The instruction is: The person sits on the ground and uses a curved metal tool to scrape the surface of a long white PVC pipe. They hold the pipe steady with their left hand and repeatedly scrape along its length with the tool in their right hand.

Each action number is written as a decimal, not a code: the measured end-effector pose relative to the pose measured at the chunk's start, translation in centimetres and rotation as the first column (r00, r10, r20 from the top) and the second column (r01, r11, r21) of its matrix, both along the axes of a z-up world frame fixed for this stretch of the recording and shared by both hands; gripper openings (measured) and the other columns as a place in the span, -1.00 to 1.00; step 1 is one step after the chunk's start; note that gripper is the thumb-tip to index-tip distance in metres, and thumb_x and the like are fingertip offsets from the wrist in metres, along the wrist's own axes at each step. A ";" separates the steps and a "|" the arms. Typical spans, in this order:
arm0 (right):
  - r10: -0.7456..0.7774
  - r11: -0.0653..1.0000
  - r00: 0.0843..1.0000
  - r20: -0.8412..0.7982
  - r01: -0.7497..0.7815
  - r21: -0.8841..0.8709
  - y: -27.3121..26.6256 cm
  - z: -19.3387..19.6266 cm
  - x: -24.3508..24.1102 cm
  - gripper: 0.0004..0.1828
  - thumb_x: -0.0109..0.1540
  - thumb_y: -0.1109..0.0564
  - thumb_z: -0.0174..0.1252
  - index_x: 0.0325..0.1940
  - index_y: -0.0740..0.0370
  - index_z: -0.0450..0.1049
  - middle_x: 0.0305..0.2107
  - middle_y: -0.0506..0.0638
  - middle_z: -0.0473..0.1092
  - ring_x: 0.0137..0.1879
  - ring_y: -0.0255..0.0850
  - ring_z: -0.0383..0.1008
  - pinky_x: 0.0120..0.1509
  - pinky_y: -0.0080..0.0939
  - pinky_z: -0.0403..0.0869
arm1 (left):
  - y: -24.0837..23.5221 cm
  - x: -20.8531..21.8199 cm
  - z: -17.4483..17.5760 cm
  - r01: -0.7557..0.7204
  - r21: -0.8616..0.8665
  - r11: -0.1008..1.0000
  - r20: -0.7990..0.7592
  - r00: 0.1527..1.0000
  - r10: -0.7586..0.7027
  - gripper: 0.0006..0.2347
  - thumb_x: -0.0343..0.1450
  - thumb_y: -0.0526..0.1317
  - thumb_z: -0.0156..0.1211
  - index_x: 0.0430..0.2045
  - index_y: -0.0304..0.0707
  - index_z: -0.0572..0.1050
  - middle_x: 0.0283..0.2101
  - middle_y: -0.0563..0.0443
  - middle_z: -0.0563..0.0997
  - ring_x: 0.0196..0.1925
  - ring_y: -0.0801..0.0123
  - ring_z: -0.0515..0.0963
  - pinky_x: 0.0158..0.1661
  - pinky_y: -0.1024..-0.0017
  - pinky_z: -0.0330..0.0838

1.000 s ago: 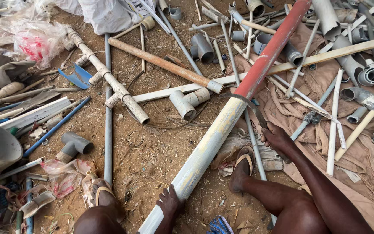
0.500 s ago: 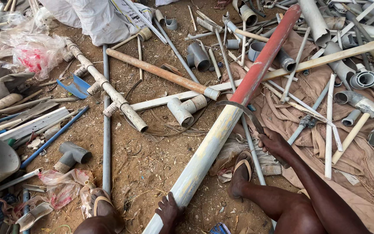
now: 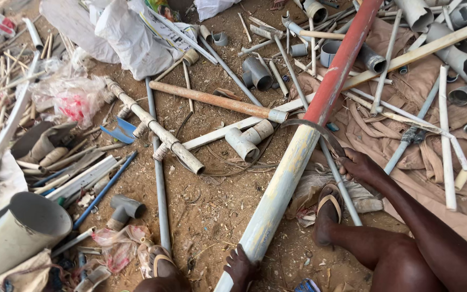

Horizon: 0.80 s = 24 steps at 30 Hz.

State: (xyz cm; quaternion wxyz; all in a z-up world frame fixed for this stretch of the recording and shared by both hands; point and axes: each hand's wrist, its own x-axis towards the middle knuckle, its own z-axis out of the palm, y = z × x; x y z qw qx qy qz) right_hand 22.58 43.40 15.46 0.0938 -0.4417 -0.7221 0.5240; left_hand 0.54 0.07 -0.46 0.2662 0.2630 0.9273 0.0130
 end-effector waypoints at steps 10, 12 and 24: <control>-0.161 0.987 0.679 -0.717 0.094 -0.133 -0.6 11.4 -5.2 -0.80 0.47 0.04 -0.06 0.03 0.23 0.29 -0.42 -0.04 0.40 -0.42 -0.31 0.42 -0.37 -0.26 0.46 | 0.4 -0.9 0.8 0.020 -0.037 0.999 0.043 0.999 -0.018 -0.05 0.28 0.17 0.46 0.42 -0.20 -0.09 0.38 -0.43 0.14 0.37 -0.32 0.21 0.21 -0.39 0.08; -0.202 0.977 0.692 -0.694 0.097 -0.188 0.0 14.3 -7.0 -0.80 0.47 0.04 -0.06 0.03 0.21 0.28 -0.42 -0.05 0.40 -0.43 -0.31 0.42 -0.42 -0.24 0.46 | 0.6 -0.9 1.0 0.009 -0.043 0.999 0.049 0.999 -0.007 -0.04 0.28 0.19 0.47 0.42 -0.18 -0.10 0.40 -0.41 0.13 0.39 -0.32 0.19 0.23 -0.39 0.07; -0.052 0.993 0.676 -0.735 0.116 0.036 0.3 28.7 -13.0 -0.69 0.46 0.02 0.02 0.27 0.07 0.26 -0.36 -0.03 0.43 -0.40 -0.26 0.47 -0.41 -0.18 0.47 | -0.7 -0.9 0.1 0.045 0.024 0.999 -0.004 0.999 -0.045 -0.03 0.26 0.18 0.47 0.42 -0.19 -0.08 0.42 -0.39 0.11 0.41 -0.33 0.15 0.25 -0.34 0.04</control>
